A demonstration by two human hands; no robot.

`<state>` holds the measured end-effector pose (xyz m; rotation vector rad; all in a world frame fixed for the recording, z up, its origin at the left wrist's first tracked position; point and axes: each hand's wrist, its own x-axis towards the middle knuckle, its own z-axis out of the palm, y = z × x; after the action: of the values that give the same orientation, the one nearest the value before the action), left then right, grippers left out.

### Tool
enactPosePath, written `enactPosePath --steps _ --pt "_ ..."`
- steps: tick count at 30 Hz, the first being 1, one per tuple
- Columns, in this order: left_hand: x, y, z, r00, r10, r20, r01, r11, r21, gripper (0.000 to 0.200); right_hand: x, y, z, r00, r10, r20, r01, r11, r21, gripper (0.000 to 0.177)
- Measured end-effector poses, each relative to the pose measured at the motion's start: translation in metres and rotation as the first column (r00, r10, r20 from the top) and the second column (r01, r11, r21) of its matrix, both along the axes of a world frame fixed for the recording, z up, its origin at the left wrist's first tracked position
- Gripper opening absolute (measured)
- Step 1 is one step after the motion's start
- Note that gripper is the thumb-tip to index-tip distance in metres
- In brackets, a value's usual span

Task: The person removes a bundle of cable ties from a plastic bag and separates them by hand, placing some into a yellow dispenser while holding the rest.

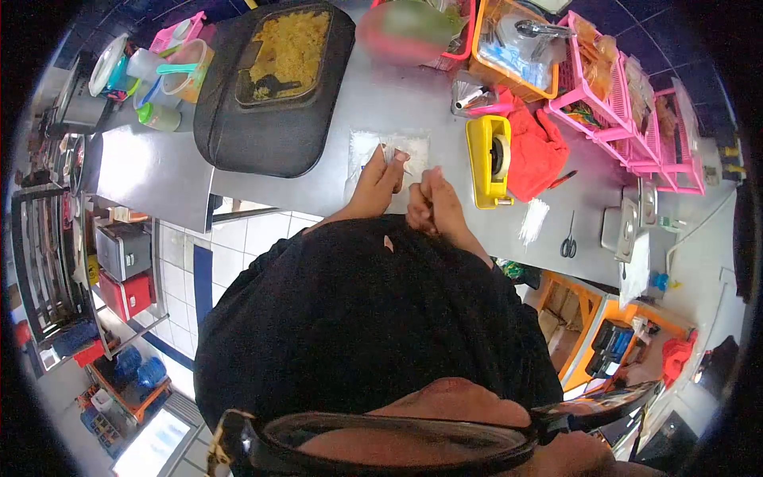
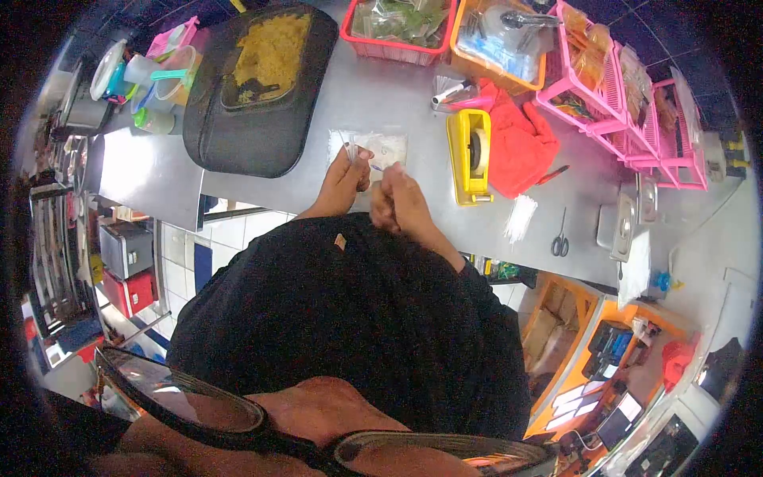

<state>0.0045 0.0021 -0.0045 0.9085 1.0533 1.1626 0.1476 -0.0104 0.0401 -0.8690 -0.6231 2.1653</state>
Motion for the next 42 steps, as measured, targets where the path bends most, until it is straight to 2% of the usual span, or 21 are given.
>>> enactPosePath --steps 3,6,9,12,15,17,24,27,30,33,36,39,42 --pt "0.000 -0.001 0.000 0.999 -0.014 0.046 0.015 1.000 -0.026 0.014 -0.004 0.012 -0.018 0.964 -0.242 -0.112 0.247 0.968 0.038 0.038" --pt "0.002 -0.002 0.002 0.997 -0.042 0.061 0.043 0.999 -0.028 0.015 -0.003 0.019 -0.020 0.929 -0.361 0.087 0.349 0.929 0.124 0.029" --pt "0.005 -0.004 0.012 0.997 -0.069 0.027 0.070 0.997 -0.020 0.018 -0.004 0.018 -0.023 0.910 -0.331 0.248 0.269 0.929 0.253 0.016" --pt "0.006 -0.005 0.012 0.993 -0.096 -0.062 0.095 0.995 -0.008 0.018 -0.005 0.016 -0.026 0.898 -0.301 0.320 0.196 0.926 0.322 0.014" --pt "0.004 -0.002 0.013 0.978 -0.122 -0.166 0.122 0.992 -0.011 0.018 -0.006 0.017 -0.031 0.860 -0.388 0.331 0.289 0.906 0.310 0.017" --pt "0.003 -0.002 0.010 0.959 -0.138 -0.246 0.137 0.990 -0.023 0.019 -0.005 0.018 -0.030 0.863 -0.385 0.329 0.287 0.907 0.308 0.018" --pt "0.006 -0.001 0.015 0.979 -0.106 -0.175 0.108 0.994 0.001 0.020 -0.005 0.017 -0.026 0.825 -0.443 0.350 0.326 0.880 0.347 0.017" --pt "0.004 0.000 0.016 0.978 -0.098 -0.183 0.094 0.995 -0.029 0.020 -0.004 0.019 -0.023 0.799 -0.511 0.317 0.398 0.845 0.358 0.014" --pt "0.004 -0.001 0.014 0.984 -0.095 -0.151 0.088 0.995 -0.053 0.020 0.005 0.024 -0.031 0.817 -0.575 0.038 0.542 0.789 0.290 0.012" --pt "0.004 -0.002 0.011 0.991 -0.093 -0.097 0.087 0.994 -0.063 0.019 0.010 0.033 -0.030 0.742 -0.660 -0.117 0.671 0.730 0.129 0.012" --pt "0.004 -0.001 0.010 0.993 -0.100 -0.062 0.095 0.992 -0.079 0.019 0.017 0.033 -0.028 0.811 -0.571 0.126 0.529 0.808 0.259 0.015" --pt "0.005 -0.002 0.011 0.992 -0.116 -0.048 0.112 0.990 -0.083 0.020 0.011 0.030 -0.021 0.856 -0.427 0.291 0.302 0.870 0.388 0.019" --pt "0.005 -0.002 0.007 0.988 -0.153 -0.032 0.151 0.987 -0.054 0.022 0.005 0.026 -0.024 0.904 -0.333 0.267 0.228 0.906 0.356 0.018"
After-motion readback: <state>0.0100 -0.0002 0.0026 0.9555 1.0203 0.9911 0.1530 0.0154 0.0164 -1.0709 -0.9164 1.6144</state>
